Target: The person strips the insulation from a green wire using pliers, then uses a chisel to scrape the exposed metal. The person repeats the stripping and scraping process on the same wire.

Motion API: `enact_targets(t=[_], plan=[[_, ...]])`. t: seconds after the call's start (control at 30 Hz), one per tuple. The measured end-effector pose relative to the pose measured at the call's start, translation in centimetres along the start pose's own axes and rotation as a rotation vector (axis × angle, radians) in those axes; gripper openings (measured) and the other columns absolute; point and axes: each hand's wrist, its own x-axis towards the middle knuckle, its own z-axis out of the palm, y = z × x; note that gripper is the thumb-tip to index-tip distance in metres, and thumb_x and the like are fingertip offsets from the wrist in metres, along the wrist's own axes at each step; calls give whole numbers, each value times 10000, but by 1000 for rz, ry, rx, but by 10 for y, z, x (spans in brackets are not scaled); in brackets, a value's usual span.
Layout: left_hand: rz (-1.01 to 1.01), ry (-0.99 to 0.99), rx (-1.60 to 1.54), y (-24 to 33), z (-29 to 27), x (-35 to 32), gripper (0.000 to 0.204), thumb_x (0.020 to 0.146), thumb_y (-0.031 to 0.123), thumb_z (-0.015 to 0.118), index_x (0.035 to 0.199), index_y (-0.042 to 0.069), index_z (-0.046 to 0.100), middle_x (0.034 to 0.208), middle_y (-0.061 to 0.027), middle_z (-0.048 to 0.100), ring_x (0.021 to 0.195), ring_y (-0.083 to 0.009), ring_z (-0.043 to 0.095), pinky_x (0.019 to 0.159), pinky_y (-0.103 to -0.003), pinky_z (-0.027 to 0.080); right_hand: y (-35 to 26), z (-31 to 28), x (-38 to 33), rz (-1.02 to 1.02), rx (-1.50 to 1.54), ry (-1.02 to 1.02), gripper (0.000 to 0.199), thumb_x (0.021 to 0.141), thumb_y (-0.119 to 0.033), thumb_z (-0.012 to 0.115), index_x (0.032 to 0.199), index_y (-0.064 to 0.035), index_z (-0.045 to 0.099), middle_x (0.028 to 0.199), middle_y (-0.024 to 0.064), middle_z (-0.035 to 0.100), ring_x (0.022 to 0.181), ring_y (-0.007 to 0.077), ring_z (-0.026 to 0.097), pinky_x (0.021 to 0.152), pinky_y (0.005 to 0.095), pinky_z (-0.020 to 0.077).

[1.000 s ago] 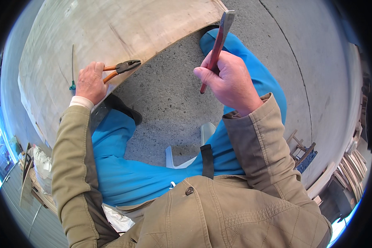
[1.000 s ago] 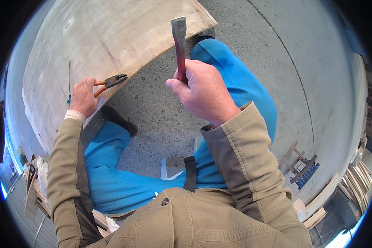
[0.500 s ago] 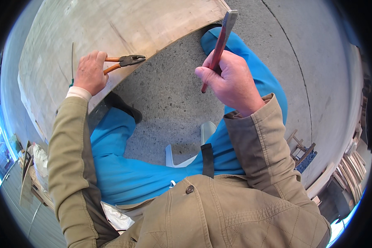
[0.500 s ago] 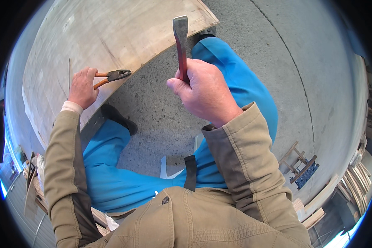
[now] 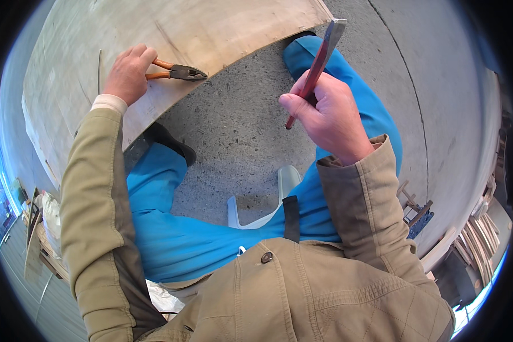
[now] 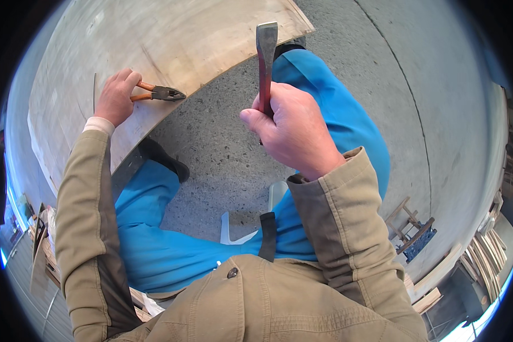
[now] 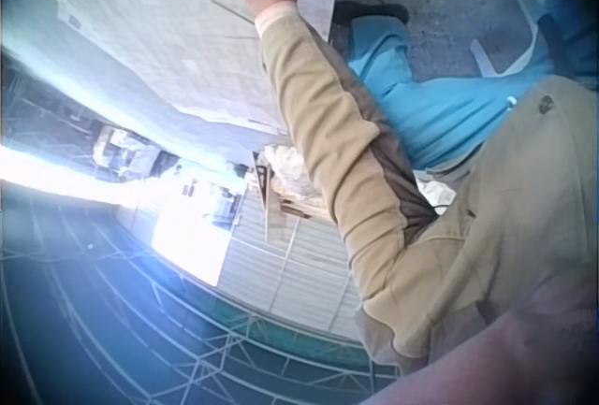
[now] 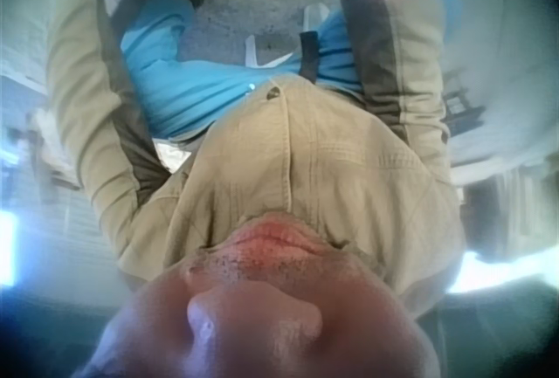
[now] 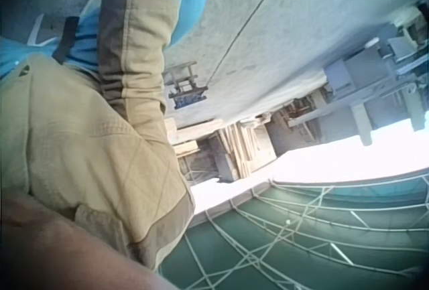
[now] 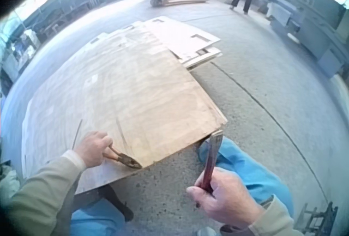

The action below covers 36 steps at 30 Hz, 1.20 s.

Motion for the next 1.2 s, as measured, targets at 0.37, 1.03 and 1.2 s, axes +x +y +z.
enact_targets(t=[0.37,1.03,1.2], plan=[[21,168,52,-3,15,-2,289,781,-40,701,993,133,609,1000,-44,619,1046,-292,631,934,-420,501,5,13,5,28,168,-11,115,984,-95,749,968,-10,674,804,17,655,713,87,598,635,252,498],[-30,92,50,-3,17,-5,140,937,61,595,1065,114,578,1073,-66,590,1144,-270,599,996,-416,460,-21,72,39,3,483,140,134,1033,-91,692,1084,29,662,937,83,719,816,123,699,745,252,586],[-50,89,40,-2,15,-5,123,940,63,594,1050,114,577,1072,-70,595,1147,-275,601,993,-414,465,-37,83,48,-250,172,188,171,997,-118,759,1050,24,681,911,65,698,764,102,649,684,225,523]])
